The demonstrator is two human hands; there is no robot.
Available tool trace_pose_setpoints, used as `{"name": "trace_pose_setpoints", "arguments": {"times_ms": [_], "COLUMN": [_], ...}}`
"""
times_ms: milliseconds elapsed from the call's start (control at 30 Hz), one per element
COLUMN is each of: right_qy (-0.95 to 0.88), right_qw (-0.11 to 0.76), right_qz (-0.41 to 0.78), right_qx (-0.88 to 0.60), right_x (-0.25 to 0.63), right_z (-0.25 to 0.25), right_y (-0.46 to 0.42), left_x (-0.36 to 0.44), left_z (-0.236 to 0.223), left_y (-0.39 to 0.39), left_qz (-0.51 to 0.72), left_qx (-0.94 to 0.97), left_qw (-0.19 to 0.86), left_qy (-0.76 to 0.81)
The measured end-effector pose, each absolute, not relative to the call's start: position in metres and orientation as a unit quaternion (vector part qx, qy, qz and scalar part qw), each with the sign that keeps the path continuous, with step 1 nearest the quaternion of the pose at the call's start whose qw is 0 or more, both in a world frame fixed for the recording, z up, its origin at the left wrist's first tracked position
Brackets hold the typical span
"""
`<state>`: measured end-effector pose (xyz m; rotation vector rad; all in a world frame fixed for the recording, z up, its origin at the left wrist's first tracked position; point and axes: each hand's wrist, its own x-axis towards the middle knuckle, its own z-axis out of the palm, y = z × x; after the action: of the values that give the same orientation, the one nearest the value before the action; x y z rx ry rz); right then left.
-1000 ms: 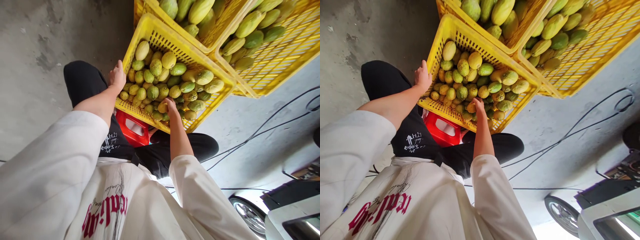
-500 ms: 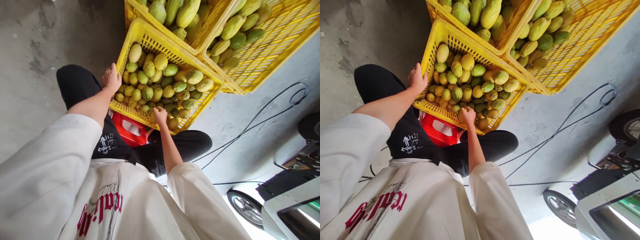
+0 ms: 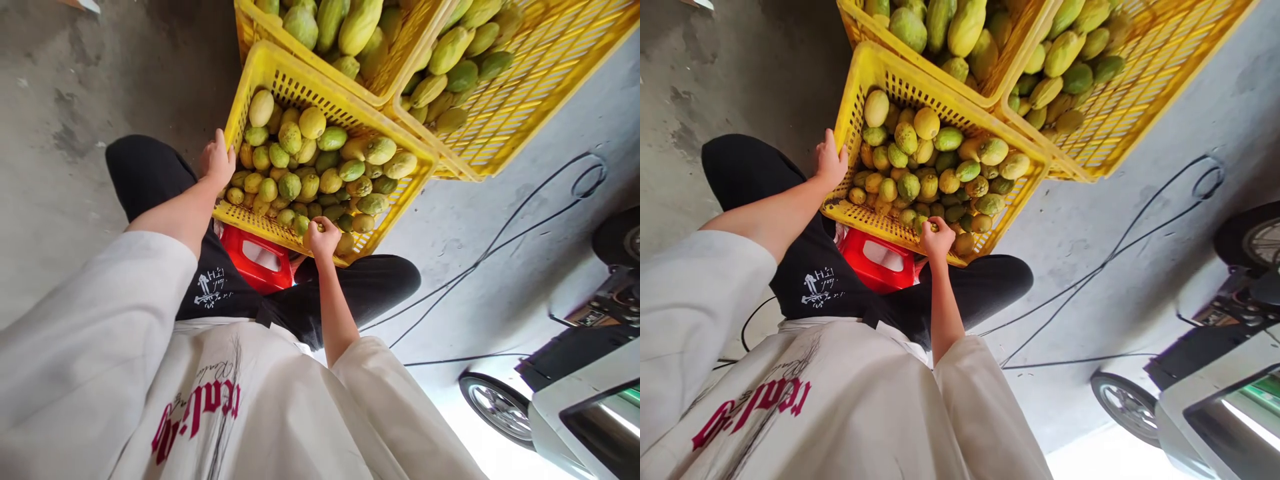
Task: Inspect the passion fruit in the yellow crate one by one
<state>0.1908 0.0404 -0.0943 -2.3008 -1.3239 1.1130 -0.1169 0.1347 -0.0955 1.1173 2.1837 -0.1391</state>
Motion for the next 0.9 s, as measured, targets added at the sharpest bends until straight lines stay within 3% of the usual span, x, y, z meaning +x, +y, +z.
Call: {"name": "trace_pose_setpoints", "arguments": {"times_ms": [233,533,767,900], "right_qy": [-0.403,-0.37,-0.387,-0.402], "right_qw": [0.173,0.237,0.245,0.241], "right_qz": [0.369,0.318,0.299,0.29], "right_qx": [-0.82,-0.84,-0.837,-0.835], "right_x": [0.199,0.183,0.171,0.163], "right_z": [-0.077,-0.091,-0.103,-0.105], "right_y": [-0.009,-0.024,-0.022,-0.02], "left_x": [-0.113,-0.115,-0.114,-0.101], "left_z": [-0.085,-0.083,-0.087,-0.107], "left_y": [0.135,0.139,0.132,0.128], "left_qz": [-0.063,-0.055,-0.016,-0.087], "left_qx": [0.442,0.452,0.546,0.714], "left_qw": [0.331,0.306,0.179,0.286], "left_qy": [0.832,0.836,0.818,0.633]}}
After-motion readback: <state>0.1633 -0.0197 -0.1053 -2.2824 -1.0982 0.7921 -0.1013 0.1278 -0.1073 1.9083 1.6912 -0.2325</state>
